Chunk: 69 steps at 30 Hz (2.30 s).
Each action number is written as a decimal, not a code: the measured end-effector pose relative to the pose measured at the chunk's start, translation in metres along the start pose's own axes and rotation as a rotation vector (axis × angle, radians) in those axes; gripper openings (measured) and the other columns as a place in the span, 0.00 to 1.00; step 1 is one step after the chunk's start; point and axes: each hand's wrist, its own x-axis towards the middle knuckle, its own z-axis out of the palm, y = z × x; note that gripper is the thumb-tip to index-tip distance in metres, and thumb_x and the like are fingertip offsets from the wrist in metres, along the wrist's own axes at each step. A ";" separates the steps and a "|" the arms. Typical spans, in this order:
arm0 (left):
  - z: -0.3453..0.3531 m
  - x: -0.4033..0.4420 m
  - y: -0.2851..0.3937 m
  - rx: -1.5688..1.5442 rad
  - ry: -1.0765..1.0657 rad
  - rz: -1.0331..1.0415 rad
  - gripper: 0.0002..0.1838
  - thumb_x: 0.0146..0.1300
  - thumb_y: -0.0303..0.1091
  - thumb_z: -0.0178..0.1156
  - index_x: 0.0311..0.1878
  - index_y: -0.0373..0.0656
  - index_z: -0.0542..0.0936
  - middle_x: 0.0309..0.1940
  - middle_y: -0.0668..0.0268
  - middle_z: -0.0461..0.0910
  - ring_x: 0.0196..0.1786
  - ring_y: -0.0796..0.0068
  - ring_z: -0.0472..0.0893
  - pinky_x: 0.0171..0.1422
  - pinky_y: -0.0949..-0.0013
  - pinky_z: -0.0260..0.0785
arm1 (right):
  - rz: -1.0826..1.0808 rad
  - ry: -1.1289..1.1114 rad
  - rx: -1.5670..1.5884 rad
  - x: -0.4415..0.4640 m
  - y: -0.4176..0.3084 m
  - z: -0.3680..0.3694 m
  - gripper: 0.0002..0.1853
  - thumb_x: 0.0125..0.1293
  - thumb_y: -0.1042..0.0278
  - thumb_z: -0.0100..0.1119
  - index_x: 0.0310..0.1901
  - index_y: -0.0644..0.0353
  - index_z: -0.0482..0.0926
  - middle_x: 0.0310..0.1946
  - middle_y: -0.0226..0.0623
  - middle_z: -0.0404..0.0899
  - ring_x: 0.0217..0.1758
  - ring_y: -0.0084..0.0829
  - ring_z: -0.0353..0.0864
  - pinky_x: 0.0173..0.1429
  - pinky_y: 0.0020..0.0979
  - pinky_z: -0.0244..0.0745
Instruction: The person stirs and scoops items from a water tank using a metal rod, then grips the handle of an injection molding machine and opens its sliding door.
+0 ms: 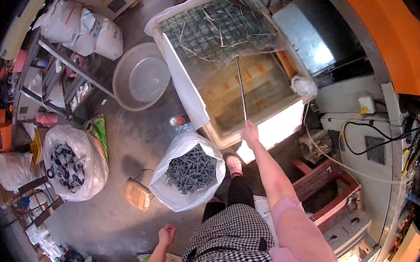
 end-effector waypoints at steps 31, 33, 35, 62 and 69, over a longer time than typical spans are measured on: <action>0.000 0.005 0.003 -0.024 0.003 0.084 0.07 0.54 0.31 0.53 0.32 0.38 0.76 0.20 0.62 0.77 0.24 0.75 0.78 0.30 0.73 0.70 | 0.424 -0.067 0.519 -0.013 -0.060 0.014 0.11 0.64 0.57 0.42 0.42 0.52 0.67 0.11 0.25 0.56 0.09 0.19 0.56 0.11 0.22 0.50; -0.001 0.005 0.005 -0.008 0.000 0.093 0.07 0.54 0.31 0.53 0.32 0.38 0.76 0.21 0.62 0.77 0.24 0.75 0.78 0.30 0.73 0.70 | 0.433 -0.079 0.539 -0.013 -0.045 0.010 0.11 0.64 0.59 0.41 0.41 0.54 0.68 0.12 0.27 0.57 0.09 0.20 0.57 0.11 0.23 0.52; -0.001 0.006 0.009 0.002 -0.005 0.111 0.07 0.54 0.31 0.53 0.32 0.38 0.76 0.21 0.62 0.77 0.24 0.75 0.78 0.30 0.73 0.70 | 0.077 0.018 -0.002 -0.029 -0.022 0.002 0.16 0.64 0.61 0.38 0.46 0.62 0.68 0.22 0.35 0.68 0.20 0.25 0.66 0.24 0.26 0.62; 0.006 0.011 -0.015 -0.012 -0.007 0.026 0.06 0.53 0.29 0.54 0.32 0.37 0.76 0.22 0.61 0.77 0.25 0.74 0.78 0.30 0.73 0.70 | -0.091 0.040 -0.367 -0.085 -0.010 -0.035 0.21 0.63 0.63 0.42 0.54 0.66 0.63 0.32 0.52 0.75 0.32 0.38 0.75 0.39 0.32 0.68; 0.000 0.011 0.008 0.169 -0.002 0.168 0.07 0.52 0.32 0.54 0.31 0.39 0.77 0.19 0.62 0.77 0.24 0.71 0.78 0.32 0.71 0.70 | -0.029 0.031 -0.351 -0.064 -0.003 -0.031 0.22 0.63 0.59 0.41 0.54 0.66 0.64 0.25 0.46 0.74 0.26 0.31 0.71 0.35 0.31 0.67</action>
